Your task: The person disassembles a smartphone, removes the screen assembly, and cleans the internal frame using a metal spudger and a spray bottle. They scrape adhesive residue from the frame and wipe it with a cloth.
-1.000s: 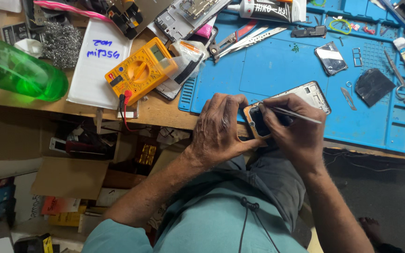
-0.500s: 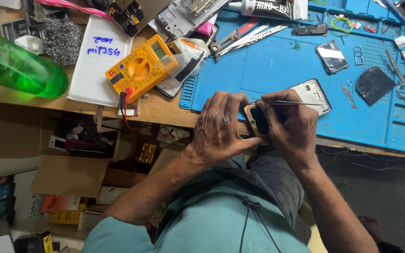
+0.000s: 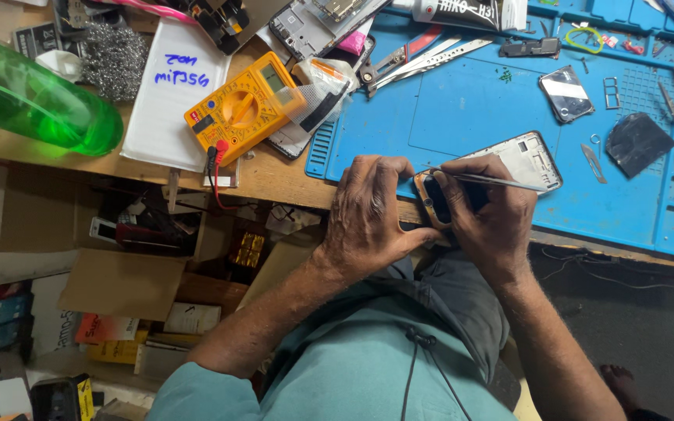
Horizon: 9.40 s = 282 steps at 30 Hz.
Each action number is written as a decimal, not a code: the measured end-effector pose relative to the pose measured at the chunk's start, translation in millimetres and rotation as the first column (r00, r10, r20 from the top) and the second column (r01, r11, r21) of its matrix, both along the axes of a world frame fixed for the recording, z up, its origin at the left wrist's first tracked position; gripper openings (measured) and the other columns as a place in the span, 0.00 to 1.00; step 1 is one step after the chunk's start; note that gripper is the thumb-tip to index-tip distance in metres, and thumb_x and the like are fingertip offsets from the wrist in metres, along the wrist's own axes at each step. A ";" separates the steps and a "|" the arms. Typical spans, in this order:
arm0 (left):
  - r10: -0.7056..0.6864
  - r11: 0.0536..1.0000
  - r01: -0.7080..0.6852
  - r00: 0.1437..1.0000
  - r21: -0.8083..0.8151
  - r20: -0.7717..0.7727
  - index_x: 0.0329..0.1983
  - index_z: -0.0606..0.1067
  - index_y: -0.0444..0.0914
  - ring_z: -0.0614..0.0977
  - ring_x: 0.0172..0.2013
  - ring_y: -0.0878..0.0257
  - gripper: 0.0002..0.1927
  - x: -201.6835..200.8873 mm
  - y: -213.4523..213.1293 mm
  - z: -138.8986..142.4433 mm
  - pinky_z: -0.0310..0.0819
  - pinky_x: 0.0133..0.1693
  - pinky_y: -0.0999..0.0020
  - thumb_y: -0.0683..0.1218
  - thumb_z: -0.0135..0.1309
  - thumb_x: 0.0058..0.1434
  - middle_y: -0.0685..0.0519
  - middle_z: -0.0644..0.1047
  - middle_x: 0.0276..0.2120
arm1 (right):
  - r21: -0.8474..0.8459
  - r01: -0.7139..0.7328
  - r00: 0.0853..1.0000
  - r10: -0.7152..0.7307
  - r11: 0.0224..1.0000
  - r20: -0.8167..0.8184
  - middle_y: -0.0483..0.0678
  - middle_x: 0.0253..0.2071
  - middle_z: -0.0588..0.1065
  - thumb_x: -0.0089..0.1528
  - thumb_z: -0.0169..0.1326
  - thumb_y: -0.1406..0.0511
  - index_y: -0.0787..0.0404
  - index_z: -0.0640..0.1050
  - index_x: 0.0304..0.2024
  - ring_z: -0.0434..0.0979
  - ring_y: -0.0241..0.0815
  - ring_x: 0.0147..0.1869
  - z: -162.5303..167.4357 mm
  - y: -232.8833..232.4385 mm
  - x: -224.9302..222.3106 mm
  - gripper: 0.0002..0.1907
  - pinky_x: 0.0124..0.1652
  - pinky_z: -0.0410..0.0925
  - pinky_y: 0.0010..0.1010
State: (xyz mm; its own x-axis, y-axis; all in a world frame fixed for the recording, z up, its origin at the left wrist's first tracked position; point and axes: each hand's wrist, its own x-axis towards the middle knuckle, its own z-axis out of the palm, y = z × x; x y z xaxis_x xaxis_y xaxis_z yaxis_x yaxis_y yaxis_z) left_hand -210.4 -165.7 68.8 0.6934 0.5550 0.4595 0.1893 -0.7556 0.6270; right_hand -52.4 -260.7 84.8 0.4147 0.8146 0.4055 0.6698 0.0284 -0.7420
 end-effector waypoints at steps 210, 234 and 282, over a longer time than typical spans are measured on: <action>-0.544 0.757 0.586 0.811 0.290 -0.218 0.58 0.74 0.40 0.67 0.68 0.48 0.28 60.0 44.9 19.9 0.64 0.68 0.53 0.49 0.63 0.54 0.51 0.73 0.60 | -0.072 0.060 0.898 -0.022 0.996 0.439 0.57 0.52 0.79 0.66 0.59 0.72 0.67 0.79 0.53 0.83 0.54 0.54 14.6 -4.1 63.4 0.13 0.50 0.76 0.37; -0.558 0.760 0.600 0.799 0.249 -0.223 0.60 0.73 0.40 0.67 0.69 0.48 0.28 57.8 43.7 20.2 0.65 0.68 0.52 0.49 0.63 0.55 0.52 0.72 0.61 | -0.041 0.081 0.936 -0.062 0.996 0.346 0.58 0.51 0.79 0.65 0.59 0.74 0.67 0.80 0.51 0.83 0.54 0.54 17.3 -14.2 57.7 0.12 0.51 0.75 0.38; -0.495 0.833 0.546 0.809 0.092 -0.316 0.61 0.71 0.38 0.64 0.66 0.44 0.40 63.5 30.3 33.9 0.61 0.64 0.51 0.45 0.70 0.40 0.50 0.72 0.62 | -0.197 0.656 0.717 -0.520 0.728 0.465 0.52 0.46 0.82 0.64 0.60 0.62 0.53 0.85 0.48 0.83 0.52 0.45 34.3 -149.1 223.0 0.11 0.43 0.74 0.40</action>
State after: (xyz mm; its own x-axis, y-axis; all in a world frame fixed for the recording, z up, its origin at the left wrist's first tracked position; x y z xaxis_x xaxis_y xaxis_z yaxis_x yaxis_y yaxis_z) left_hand -146.9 -135.4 102.7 0.9639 0.0053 0.2662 -0.1230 -0.8780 0.4627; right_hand 170.5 -409.8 119.1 0.7361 0.5587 0.3821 0.6738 -0.6586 -0.3350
